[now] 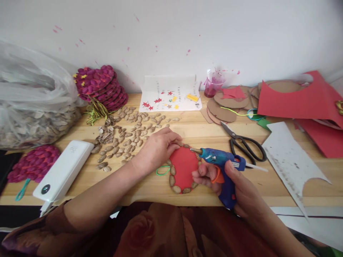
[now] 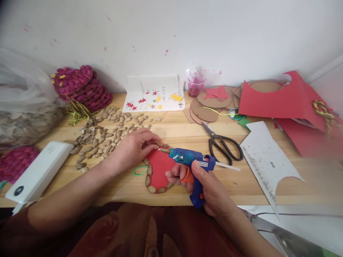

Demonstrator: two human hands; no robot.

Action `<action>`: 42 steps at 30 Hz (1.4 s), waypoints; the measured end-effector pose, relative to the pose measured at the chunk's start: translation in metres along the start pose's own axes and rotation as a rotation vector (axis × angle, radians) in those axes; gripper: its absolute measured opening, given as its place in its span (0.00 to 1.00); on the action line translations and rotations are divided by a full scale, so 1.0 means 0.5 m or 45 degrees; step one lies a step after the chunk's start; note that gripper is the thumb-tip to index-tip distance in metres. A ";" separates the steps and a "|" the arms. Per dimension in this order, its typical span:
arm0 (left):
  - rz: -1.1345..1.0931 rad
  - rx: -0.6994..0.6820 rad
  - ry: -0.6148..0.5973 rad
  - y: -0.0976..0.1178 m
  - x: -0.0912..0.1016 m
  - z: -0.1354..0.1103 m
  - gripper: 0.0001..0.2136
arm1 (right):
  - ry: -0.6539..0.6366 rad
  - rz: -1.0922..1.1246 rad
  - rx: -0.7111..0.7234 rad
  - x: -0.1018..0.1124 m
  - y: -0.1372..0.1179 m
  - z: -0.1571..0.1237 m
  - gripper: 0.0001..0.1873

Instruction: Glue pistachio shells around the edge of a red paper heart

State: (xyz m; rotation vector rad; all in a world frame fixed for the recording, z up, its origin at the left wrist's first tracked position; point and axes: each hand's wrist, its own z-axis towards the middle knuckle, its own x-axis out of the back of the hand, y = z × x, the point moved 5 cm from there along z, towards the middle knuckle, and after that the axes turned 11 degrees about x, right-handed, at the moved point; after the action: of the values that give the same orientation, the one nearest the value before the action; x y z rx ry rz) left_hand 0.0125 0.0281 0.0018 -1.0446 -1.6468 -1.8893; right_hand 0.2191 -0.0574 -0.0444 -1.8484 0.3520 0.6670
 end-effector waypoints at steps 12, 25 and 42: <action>-0.086 0.066 0.060 -0.013 0.006 -0.011 0.08 | 0.000 -0.013 0.023 -0.008 -0.003 0.001 0.23; -0.023 -0.027 0.124 0.001 -0.002 -0.006 0.08 | 0.011 -0.033 0.019 -0.011 -0.006 0.003 0.22; 0.030 -0.076 0.197 -0.002 -0.013 -0.004 0.09 | -0.033 -0.033 0.031 -0.013 -0.006 0.003 0.22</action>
State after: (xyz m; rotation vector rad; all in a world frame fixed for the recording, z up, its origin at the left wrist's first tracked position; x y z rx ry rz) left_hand 0.0153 0.0253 -0.0036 -0.9120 -1.4934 -1.9622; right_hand 0.2151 -0.0553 -0.0386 -1.8163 0.3174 0.6660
